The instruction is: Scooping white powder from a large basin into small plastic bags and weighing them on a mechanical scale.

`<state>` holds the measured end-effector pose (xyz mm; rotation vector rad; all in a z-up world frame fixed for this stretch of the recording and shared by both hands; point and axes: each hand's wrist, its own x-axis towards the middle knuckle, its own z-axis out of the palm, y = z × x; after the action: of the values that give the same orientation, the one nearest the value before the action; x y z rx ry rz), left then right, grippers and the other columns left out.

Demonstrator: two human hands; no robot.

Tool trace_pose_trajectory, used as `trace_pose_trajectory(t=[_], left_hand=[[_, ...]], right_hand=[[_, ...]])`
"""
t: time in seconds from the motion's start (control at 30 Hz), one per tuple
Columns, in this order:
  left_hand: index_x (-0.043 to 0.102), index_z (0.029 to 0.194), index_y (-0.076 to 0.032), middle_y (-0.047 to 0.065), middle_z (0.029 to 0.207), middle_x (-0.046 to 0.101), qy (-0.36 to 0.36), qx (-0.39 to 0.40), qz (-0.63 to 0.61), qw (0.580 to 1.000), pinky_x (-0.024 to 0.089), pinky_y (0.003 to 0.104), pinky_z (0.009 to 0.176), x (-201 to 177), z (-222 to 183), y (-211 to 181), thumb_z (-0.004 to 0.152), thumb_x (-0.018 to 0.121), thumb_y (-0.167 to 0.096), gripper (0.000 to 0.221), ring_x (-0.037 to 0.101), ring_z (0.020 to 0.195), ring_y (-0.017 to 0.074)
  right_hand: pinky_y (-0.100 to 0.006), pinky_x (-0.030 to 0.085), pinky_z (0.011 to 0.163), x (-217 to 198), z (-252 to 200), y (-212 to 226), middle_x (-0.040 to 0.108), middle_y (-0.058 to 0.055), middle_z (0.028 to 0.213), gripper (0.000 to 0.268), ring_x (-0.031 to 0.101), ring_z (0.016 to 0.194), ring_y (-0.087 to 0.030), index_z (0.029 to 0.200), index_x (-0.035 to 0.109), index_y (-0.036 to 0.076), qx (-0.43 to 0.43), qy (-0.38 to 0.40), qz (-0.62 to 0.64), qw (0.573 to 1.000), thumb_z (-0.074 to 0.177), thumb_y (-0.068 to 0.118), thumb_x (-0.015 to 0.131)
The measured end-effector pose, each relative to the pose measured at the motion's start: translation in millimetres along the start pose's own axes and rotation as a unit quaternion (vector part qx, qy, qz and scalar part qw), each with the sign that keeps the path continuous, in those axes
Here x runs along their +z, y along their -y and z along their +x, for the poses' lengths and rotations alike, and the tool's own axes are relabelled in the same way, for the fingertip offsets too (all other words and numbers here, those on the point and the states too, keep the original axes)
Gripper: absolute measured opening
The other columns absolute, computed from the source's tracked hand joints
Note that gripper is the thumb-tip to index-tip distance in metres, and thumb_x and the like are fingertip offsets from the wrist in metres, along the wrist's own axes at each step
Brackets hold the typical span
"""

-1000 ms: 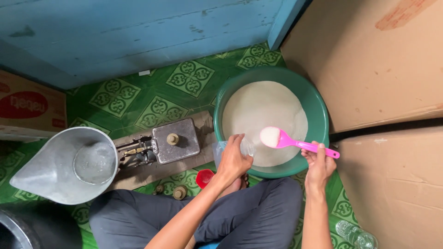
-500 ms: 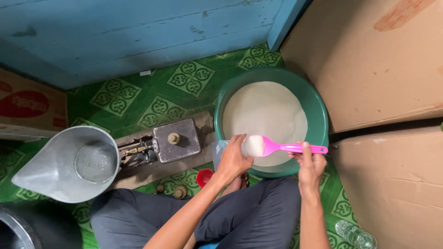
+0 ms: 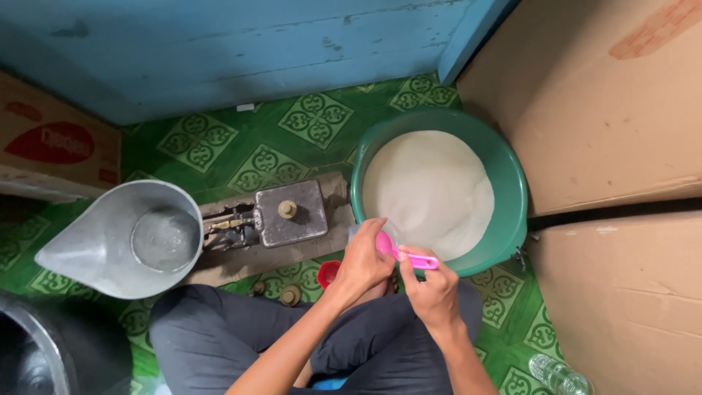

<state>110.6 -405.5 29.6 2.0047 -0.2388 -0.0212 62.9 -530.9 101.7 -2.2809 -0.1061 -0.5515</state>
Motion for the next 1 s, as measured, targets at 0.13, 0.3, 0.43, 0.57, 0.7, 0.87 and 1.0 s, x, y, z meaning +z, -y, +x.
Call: trace_pose_trajectory(t=[0.13, 0.3, 0.43, 0.57, 0.7, 0.87, 1.0], left_hand=[[0.056, 0.122, 0.005, 0.018, 0.123, 0.061, 0.005, -0.020, 0.021, 1.000, 0.054, 0.040, 0.086, -12.0, -8.1, 0.7, 0.068, 0.066, -0.012, 0.057, 0.063, 0.105, 0.0365], [0.056, 0.122, 0.004, 0.018, 0.123, 0.061, -0.004, -0.023, 0.026, 0.999, 0.052, 0.039, 0.090, -13.5, -11.9, 6.1, 0.069, 0.066, -0.015, 0.058, 0.063, 0.108, 0.0358], [0.054, 0.125, 0.004, 0.019, 0.125, 0.059, 0.002, -0.025, 0.007, 1.000, 0.052, 0.039, 0.090, -9.0, -13.3, 13.1, 0.064, 0.060, -0.008, 0.062, 0.061, 0.109, 0.0372], [0.051, 0.136, -0.002, 0.018, 0.132, 0.054, 0.082, -0.115, 0.052, 0.989, 0.051, 0.059, 0.092, -13.7, -6.0, 7.0, 0.065, 0.062, -0.014, 0.074, 0.056, 0.120, 0.0426], [0.050, 0.138, -0.001, 0.018, 0.132, 0.054, 0.088, -0.123, 0.057, 0.987, 0.051, 0.059, 0.093, -17.8, -4.9, 0.9, 0.065, 0.061, -0.013, 0.075, 0.056, 0.119, 0.0432], [0.050, 0.140, -0.008, 0.011, 0.131, 0.055, 0.093, -0.144, 0.059, 0.983, 0.053, 0.056, 0.093, -19.4, -2.6, 2.7, 0.064, 0.061, -0.012, 0.077, 0.056, 0.121, 0.0388], [0.050, 0.140, -0.010, 0.010, 0.130, 0.056, 0.095, -0.147, 0.052, 0.983, 0.053, 0.057, 0.093, -17.8, -0.4, 4.0, 0.063, 0.062, -0.012, 0.078, 0.056, 0.120, 0.0388]], right_hand=[[-0.027, 0.054, 0.057, -10.5, -0.5, 6.0, 0.075, -0.009, 0.091, 0.013, 0.069, 0.064, -0.018, 0.094, 0.072, -0.001, 0.017, -0.011, -0.021, 1.000, 0.082, 0.003, 0.070], [-0.018, 0.040, 0.041, -36.6, 1.7, -0.8, 0.072, -0.007, 0.073, 0.014, 0.057, 0.049, -0.009, 0.100, 0.072, -0.003, 0.089, -0.045, 0.028, 0.995, 0.091, 0.005, 0.065], [-0.026, 0.053, 0.064, -59.3, 0.1, -25.6, 0.067, -0.016, 0.082, 0.018, 0.064, 0.068, -0.020, 0.108, 0.064, -0.010, 0.183, -0.103, 0.118, 0.970, 0.099, 0.002, 0.053], [-0.037, 0.063, 0.073, -54.1, -7.7, -102.2, 0.064, -0.023, 0.089, 0.023, 0.070, 0.074, -0.029, 0.111, 0.065, -0.006, 0.220, -0.236, 0.229, 0.918, 0.107, 0.012, 0.052], [-0.037, 0.062, 0.072, -23.1, -13.0, -149.6, 0.063, -0.026, 0.090, 0.022, 0.068, 0.075, -0.030, 0.111, 0.063, -0.010, 0.219, -0.232, 0.203, 0.926, 0.107, 0.009, 0.051], [-0.049, 0.055, 0.063, 28.3, -12.5, -137.1, 0.067, -0.026, 0.079, 0.016, 0.068, 0.076, -0.041, 0.102, 0.071, -0.007, 0.193, -0.154, 0.005, 0.969, 0.098, 0.007, 0.064], [-0.044, 0.055, 0.066, 72.9, -15.0, -150.0, 0.070, -0.021, 0.080, 0.012, 0.070, 0.078, -0.037, 0.099, 0.074, 0.002, 0.164, -0.123, -0.019, 0.979, 0.090, 0.004, 0.068]])
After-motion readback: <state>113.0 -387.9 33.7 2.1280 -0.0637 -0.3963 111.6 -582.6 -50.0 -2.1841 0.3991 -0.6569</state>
